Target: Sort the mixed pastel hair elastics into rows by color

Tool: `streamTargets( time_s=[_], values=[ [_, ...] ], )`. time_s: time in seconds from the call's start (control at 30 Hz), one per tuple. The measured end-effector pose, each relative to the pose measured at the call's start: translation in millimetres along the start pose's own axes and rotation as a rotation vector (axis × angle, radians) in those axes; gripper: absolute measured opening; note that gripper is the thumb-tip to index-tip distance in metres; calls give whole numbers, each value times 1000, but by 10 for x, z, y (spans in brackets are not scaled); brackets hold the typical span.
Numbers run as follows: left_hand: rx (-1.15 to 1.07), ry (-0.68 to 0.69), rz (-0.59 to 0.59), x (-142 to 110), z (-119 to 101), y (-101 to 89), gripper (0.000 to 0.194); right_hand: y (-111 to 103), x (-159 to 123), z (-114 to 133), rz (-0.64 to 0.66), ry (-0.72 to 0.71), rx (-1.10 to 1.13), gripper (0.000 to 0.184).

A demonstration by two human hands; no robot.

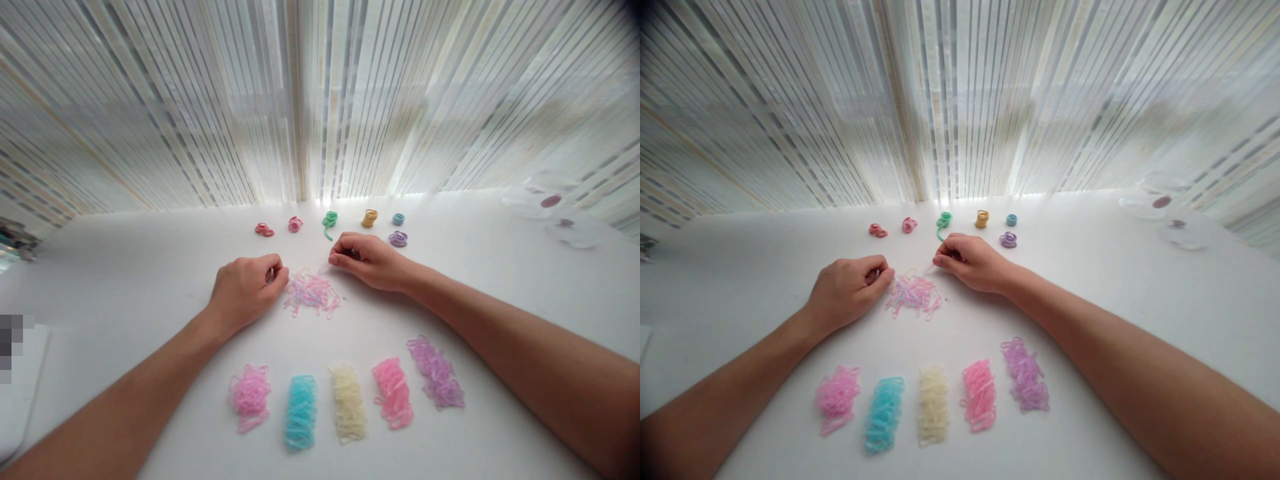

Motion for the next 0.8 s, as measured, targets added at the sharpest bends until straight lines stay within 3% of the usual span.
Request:
streamTargets(
  time_s=[0.27,0.8],
  values=[
    [4,10,-1,-5,3,1,34,5,3,16,15,-25,-48,32],
    [2,5,0,-2,-1,2,34,16,-3,9,5,20,14,10]
  ],
)
Point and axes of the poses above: each hand's wrist, its own x-axis towards the middle knuckle, its own y-axis out of the palm, z = x × y, the point moved 5 cm from there along x, towards the middle knuckle, and after that the axes turned 6 degrees about z, right-handed, at the moved point
